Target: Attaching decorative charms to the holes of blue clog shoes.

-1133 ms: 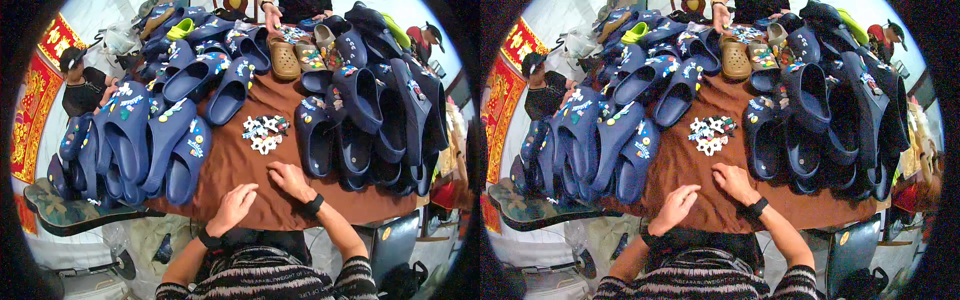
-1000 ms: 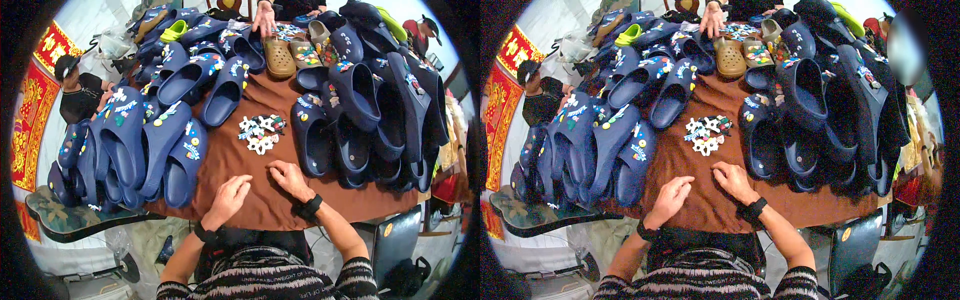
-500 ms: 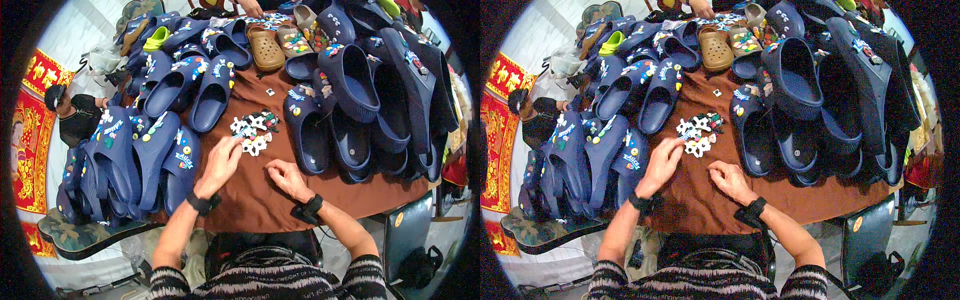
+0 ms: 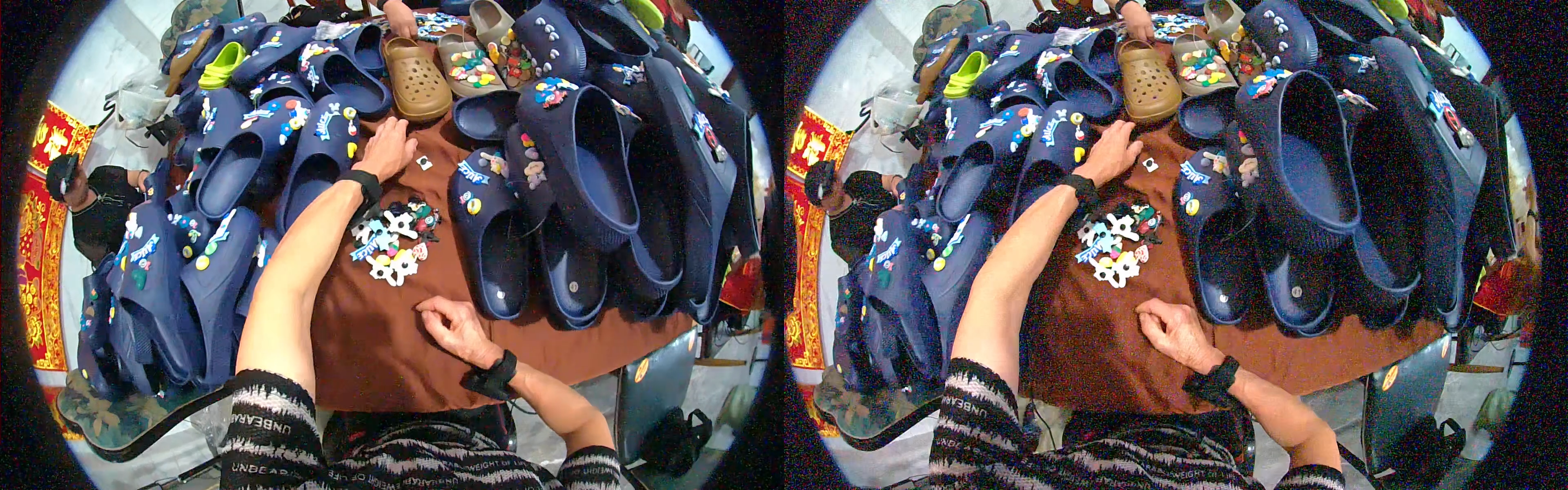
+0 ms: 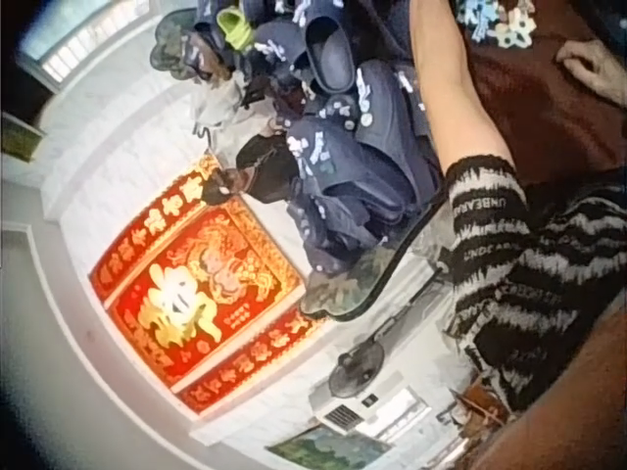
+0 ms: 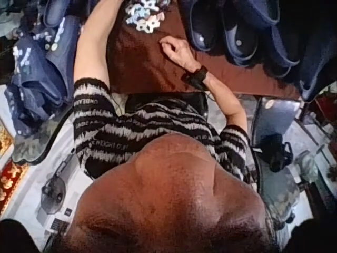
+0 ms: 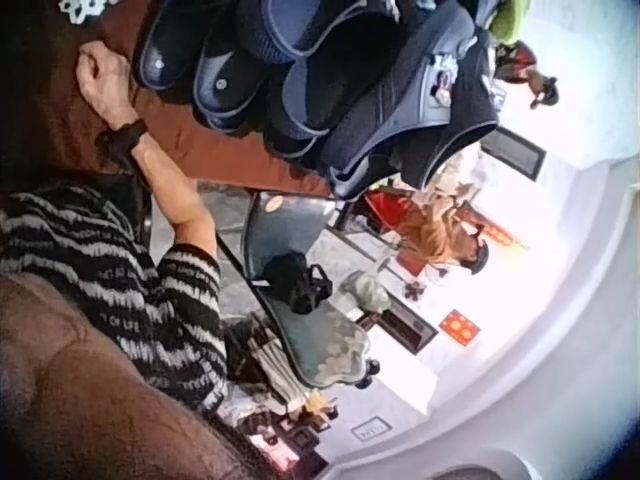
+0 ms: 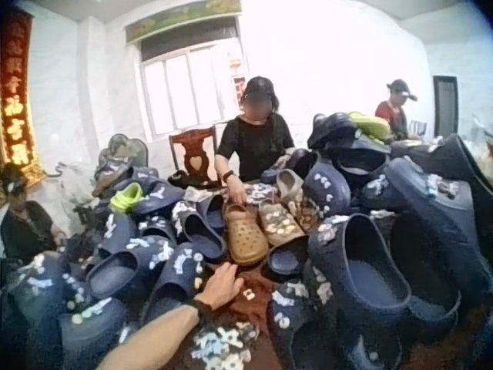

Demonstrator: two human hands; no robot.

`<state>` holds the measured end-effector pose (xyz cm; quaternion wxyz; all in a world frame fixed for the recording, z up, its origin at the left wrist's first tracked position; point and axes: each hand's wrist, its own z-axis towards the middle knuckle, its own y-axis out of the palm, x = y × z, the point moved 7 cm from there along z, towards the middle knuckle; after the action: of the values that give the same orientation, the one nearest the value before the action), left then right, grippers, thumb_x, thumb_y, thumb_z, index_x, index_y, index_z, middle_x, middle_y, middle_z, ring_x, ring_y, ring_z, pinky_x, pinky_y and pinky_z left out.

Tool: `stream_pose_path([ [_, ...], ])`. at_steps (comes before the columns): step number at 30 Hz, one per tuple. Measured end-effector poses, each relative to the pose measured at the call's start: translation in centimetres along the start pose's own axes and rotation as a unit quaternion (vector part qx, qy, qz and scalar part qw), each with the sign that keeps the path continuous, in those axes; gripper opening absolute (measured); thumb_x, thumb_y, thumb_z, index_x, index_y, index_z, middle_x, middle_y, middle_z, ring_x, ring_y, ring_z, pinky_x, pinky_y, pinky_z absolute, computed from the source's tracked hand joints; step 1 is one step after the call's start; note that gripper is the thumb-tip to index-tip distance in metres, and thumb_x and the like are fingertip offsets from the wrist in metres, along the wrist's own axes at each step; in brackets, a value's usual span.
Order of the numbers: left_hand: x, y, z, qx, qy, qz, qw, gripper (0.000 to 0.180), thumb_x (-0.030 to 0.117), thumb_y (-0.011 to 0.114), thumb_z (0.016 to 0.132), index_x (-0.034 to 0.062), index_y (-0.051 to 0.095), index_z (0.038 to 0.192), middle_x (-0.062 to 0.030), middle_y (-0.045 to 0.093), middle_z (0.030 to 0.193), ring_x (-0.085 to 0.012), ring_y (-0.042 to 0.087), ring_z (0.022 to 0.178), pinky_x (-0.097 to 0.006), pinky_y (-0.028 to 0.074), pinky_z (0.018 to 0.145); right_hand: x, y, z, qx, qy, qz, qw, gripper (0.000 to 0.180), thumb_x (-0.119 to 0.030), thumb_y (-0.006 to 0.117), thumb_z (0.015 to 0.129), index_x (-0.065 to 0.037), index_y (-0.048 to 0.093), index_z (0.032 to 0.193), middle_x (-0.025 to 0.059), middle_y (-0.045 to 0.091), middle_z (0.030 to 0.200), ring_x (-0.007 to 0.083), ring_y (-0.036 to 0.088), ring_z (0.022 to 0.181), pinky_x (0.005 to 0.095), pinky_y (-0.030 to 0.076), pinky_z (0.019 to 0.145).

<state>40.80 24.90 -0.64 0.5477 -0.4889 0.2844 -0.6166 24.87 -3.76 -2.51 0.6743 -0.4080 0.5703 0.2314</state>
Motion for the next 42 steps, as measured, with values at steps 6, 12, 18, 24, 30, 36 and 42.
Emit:
stream_pose_path([
  [6,2.5,2.1,0.4,0.011,0.094,-0.051,0.994,0.027,0.024,0.065,0.092,0.0014,0.067,0.107,-0.0186,0.064,0.106,-0.0400,0.059,0.107,-0.048,0.049,0.094,0.3,-0.4,-0.2,0.016,-0.005,0.002,1.000,0.014,-0.011,0.065,0.092,-0.004,0.072,0.102,0.0150,0.069,0.076,0.0221,0.067,0.062,0.0350,0.052,0.059],
  [12,9.0,2.6,-1.2,-0.009,0.186,-0.064,0.980,0.032,0.021,0.063,0.093,0.0081,0.062,0.122,-0.0150,0.060,0.105,-0.0361,0.060,0.100,-0.047,0.052,0.087,0.6,-0.5,-0.1,0.012,-0.005,0.000,1.000,0.015,-0.010,0.065,0.091,-0.004,0.072,0.103,0.0163,0.069,0.077,0.0242,0.069,0.063,0.0354,0.053,0.059],
  [18,10.0,3.5,1.6,-0.112,0.218,0.050,0.968,0.042,0.018,0.055,0.093,0.0216,0.057,0.135,-0.0200,0.061,0.109,-0.0382,0.070,0.089,-0.049,0.058,0.070,0.5,0.2,0.2,0.010,-0.009,-0.007,1.000,0.015,-0.011,0.066,0.092,-0.005,0.072,0.104,0.0165,0.069,0.076,0.0253,0.069,0.063,0.0359,0.053,0.059],
  [24,10.2,6.6,3.9,-0.157,0.255,0.124,0.946,0.034,0.025,0.055,0.095,0.0221,0.056,0.129,-0.0213,0.062,0.099,-0.0368,0.071,0.077,-0.047,0.056,0.060,-0.3,0.0,0.0,0.020,-0.047,-0.004,0.999,0.013,-0.006,0.065,0.092,-0.003,0.072,0.103,0.0130,0.069,0.077,0.0187,0.067,0.063,0.0321,0.051,0.056],
  [30,8.8,4.3,0.7,-0.100,0.225,0.098,0.964,0.025,0.019,0.062,0.089,0.0080,0.058,0.111,-0.0163,0.063,0.100,-0.0332,0.070,0.088,-0.046,0.057,0.067,0.3,0.1,-0.1,0.025,-0.016,-0.027,0.999,0.013,-0.007,0.065,0.092,-0.002,0.072,0.103,0.0105,0.067,0.074,0.0159,0.063,0.062,0.0312,0.050,0.058],
  [36,6.5,1.1,-4.8,-0.138,0.141,0.127,0.972,0.025,0.017,0.062,0.089,0.0047,0.061,0.110,-0.0164,0.065,0.106,-0.0349,0.066,0.100,-0.049,0.058,0.076,2.0,0.4,-0.5,0.011,0.006,0.008,1.000,0.015,-0.007,0.063,0.094,0.000,0.070,0.105,0.0123,0.071,0.084,0.0172,0.067,0.074,0.0322,0.053,0.069],
  [42,8.1,-3.9,-7.3,-0.189,0.092,0.098,0.973,0.025,0.024,0.061,0.092,0.0064,0.065,0.109,-0.0174,0.065,0.108,-0.0386,0.064,0.105,-0.054,0.054,0.084,3.0,-0.1,-0.2,0.020,0.021,0.021,0.999,0.015,-0.009,0.062,0.096,0.002,0.070,0.103,0.0090,0.067,0.077,0.0133,0.061,0.069,0.0307,0.050,0.065],
])
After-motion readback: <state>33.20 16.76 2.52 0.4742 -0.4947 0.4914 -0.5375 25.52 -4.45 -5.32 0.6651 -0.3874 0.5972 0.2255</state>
